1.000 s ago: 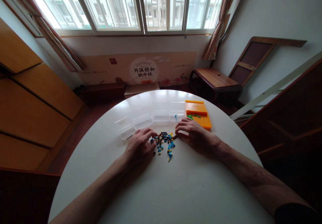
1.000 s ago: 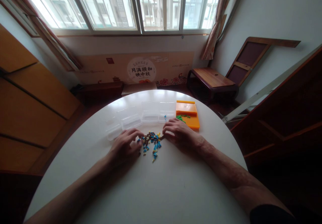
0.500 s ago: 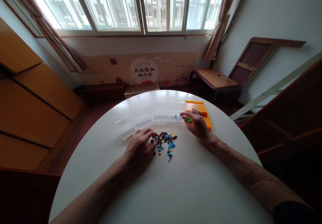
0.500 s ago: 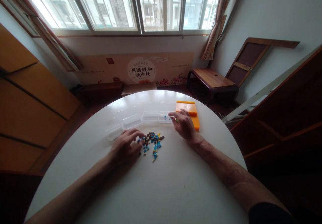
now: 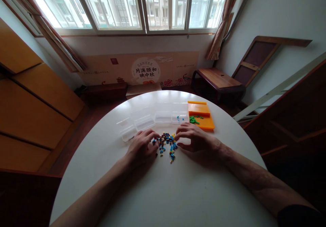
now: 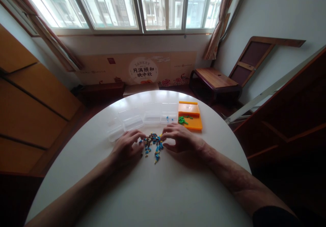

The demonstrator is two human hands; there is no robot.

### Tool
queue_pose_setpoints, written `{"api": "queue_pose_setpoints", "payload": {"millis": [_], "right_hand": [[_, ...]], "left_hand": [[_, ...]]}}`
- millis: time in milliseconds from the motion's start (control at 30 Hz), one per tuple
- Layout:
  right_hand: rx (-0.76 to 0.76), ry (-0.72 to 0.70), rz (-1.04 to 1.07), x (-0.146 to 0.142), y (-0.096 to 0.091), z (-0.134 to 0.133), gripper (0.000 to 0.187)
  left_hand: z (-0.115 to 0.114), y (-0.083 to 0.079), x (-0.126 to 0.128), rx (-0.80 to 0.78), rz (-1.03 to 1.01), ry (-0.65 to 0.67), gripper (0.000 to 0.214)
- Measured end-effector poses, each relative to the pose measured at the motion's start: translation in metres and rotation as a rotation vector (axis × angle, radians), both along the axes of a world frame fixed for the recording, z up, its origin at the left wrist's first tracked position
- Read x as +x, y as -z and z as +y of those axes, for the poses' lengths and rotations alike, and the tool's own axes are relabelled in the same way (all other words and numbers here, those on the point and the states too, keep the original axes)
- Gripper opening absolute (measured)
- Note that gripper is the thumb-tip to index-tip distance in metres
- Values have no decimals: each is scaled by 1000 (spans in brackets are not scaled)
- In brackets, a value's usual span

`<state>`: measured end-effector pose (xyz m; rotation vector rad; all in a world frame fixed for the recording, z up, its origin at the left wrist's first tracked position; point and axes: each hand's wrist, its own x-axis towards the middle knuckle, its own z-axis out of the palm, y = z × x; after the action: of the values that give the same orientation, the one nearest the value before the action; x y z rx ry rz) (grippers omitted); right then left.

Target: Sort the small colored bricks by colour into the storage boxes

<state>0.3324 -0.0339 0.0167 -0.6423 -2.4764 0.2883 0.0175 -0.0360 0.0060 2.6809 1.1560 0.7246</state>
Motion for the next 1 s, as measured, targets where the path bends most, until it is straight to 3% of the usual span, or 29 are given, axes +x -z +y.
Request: {"api": "queue_pose_setpoints", "payload": {"millis": [400,633,700,833,900,1000], "right_hand": [[7,-26,-47,-3,-3,-3,12],[37,-7,16,-4,5,3,12],[93,82,68,-3,11,8,13],[203,421,256,3,22,20,12],[206,570,338,7,27,25,12],[165,674,385,12,32,29,14]], "left_hand": [[0,-1,0,12,-1,6,17],[0,0,0,17,-6,-2,17],[-1,0,0,14,-3,-1,17],[-1,0,0,8,-3,-8,19],[-1,0,-1,3,-4,-4,19],[0,-1,-1,1,-10,6,19]]}}
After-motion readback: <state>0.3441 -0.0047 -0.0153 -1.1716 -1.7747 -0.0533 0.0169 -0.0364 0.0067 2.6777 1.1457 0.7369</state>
